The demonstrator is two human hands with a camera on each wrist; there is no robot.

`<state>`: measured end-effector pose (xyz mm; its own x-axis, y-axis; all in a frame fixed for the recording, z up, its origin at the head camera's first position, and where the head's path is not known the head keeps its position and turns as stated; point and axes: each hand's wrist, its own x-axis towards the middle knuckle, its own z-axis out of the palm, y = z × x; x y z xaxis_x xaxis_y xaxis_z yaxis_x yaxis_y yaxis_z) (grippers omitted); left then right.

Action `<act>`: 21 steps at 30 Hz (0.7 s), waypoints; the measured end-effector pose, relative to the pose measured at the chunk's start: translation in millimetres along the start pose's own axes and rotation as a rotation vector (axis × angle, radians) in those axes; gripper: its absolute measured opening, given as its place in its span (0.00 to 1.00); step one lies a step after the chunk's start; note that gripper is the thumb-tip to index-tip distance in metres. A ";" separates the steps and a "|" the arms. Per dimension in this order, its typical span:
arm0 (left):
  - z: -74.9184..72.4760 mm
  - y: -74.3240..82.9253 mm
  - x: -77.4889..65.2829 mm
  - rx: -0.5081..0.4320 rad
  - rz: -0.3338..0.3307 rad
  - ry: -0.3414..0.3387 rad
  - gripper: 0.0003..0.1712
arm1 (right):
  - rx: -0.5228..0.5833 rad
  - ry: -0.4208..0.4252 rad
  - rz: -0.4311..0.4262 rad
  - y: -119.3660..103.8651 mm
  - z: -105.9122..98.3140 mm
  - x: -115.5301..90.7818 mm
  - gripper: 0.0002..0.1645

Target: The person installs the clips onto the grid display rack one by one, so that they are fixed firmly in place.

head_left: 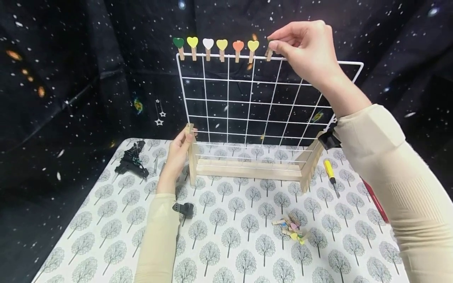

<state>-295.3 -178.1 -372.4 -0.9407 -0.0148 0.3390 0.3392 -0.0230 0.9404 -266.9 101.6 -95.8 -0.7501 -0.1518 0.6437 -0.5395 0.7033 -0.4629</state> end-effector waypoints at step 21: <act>4.0 18.6 -8.5 0.017 0.001 -0.016 0.25 | -0.150 -0.057 0.011 0.5 8.0 -1.4 0.18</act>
<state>-281.0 -174.4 -357.6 -0.9402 0.0007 0.3405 0.3405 -0.0060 0.9402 -269.2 96.6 -101.8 -0.7785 -0.1796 0.6014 -0.4710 0.8006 -0.3705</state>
